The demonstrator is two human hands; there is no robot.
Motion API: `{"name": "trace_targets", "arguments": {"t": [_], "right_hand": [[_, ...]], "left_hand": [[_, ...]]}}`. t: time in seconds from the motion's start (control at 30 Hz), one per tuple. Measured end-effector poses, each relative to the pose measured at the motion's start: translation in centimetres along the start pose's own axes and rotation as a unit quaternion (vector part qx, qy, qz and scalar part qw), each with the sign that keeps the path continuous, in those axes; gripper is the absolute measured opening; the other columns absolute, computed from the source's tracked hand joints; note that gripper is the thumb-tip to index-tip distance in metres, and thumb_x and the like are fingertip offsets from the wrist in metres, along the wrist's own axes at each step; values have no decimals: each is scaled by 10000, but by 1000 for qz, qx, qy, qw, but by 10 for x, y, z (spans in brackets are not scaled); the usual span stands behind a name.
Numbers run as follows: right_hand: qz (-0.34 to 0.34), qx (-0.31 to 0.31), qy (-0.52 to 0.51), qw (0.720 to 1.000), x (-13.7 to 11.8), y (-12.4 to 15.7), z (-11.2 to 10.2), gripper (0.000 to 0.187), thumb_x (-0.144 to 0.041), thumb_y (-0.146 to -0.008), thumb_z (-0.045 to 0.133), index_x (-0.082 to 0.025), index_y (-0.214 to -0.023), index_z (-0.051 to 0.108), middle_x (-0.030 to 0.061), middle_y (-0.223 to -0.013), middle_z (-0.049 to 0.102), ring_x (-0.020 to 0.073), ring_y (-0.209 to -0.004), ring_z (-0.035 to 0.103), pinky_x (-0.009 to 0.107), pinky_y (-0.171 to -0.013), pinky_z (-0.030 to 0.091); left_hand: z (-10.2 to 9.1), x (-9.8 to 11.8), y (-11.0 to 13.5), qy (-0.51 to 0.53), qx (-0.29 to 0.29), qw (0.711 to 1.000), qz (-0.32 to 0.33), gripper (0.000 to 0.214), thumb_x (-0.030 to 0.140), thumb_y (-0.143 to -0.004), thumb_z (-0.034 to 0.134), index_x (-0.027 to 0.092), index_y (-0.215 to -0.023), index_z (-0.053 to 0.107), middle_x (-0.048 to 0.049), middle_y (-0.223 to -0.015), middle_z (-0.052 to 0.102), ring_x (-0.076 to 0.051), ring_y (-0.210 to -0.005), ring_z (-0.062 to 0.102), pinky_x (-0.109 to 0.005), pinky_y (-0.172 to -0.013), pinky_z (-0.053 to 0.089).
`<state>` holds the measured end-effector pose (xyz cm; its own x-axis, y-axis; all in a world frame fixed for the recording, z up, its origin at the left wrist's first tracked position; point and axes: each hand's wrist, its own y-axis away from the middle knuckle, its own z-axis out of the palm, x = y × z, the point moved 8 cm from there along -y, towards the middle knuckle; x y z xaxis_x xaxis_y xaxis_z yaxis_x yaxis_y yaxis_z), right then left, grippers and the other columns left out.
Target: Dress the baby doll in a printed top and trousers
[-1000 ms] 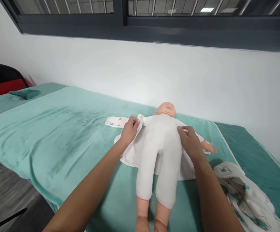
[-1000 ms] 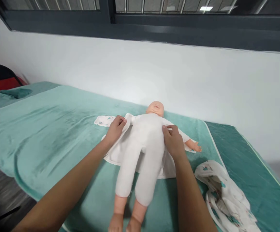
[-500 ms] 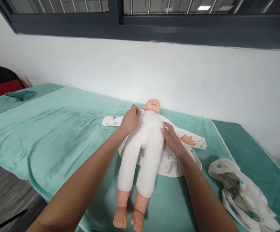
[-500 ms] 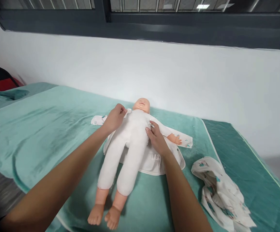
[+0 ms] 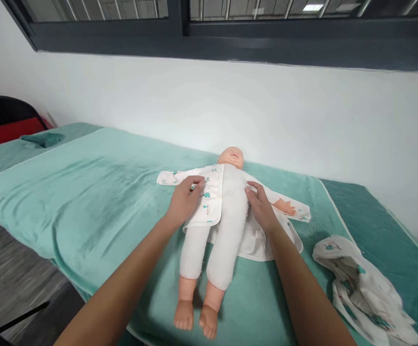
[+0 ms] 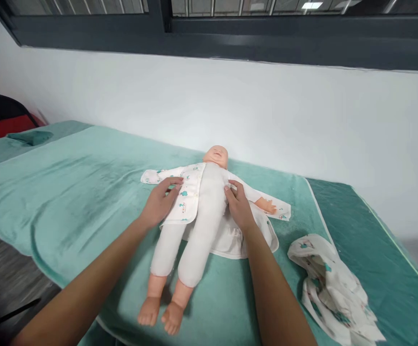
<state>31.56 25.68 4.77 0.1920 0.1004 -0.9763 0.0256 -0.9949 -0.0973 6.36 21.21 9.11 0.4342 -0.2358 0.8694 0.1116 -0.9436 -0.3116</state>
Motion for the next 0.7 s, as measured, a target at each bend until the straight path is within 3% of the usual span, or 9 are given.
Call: {"name": "trace_targets", "arguments": {"t": [0.1, 0.27, 0.5, 0.6, 0.7], "right_hand": [[1, 3, 12, 1000, 3, -1, -2, 556, -641, -874, 593, -266, -1282, 540, 10, -940, 692, 210, -877, 613, 345, -830, 481], [7, 12, 30, 999, 3, -2, -3, 512, -612, -894, 575, -274, -1277, 544, -10, -878, 675, 191, -795, 584, 325, -760, 466], [28, 22, 41, 999, -6, 3, -2, 495, -599, -885, 583, -274, -1257, 550, -47, -739, 605, 154, -659, 514, 280, -632, 418], [30, 19, 39, 999, -5, 2, -2, 486, -586, -895, 573, -275, -1268, 540, -45, -762, 625, 145, -645, 512, 271, -616, 411], [24, 21, 41, 999, -4, 2, -2, 475, -575, -891, 583, -280, -1262, 547, -47, -776, 644, 145, -656, 528, 268, -621, 414]], "left_hand": [[-2, -32, 4, -160, 12, 985, 66, 343, 238, -958, 409, 227, -1235, 612, -85, -1401, 625, -248, -1345, 527, -468, -1126, 436], [-28, -80, -21, -384, 16, 923, -21, 585, 251, -927, 467, 213, -1509, 417, -128, -1595, 431, -325, -1481, 360, -554, -1146, 377], [-52, -105, -43, -430, 42, 894, -122, 571, 361, -974, 403, 195, -1521, 413, -167, -1510, 517, -361, -1377, 463, -563, -1090, 401], [-54, -109, -42, -417, 51, 896, -142, 604, 350, -964, 413, 188, -1544, 377, -177, -1510, 512, -359, -1390, 453, -553, -1107, 386], [-58, -114, -42, -383, 56, 909, -153, 598, 232, -949, 379, 189, -1546, 385, -161, -1531, 500, -325, -1408, 463, -521, -1148, 359]]}}
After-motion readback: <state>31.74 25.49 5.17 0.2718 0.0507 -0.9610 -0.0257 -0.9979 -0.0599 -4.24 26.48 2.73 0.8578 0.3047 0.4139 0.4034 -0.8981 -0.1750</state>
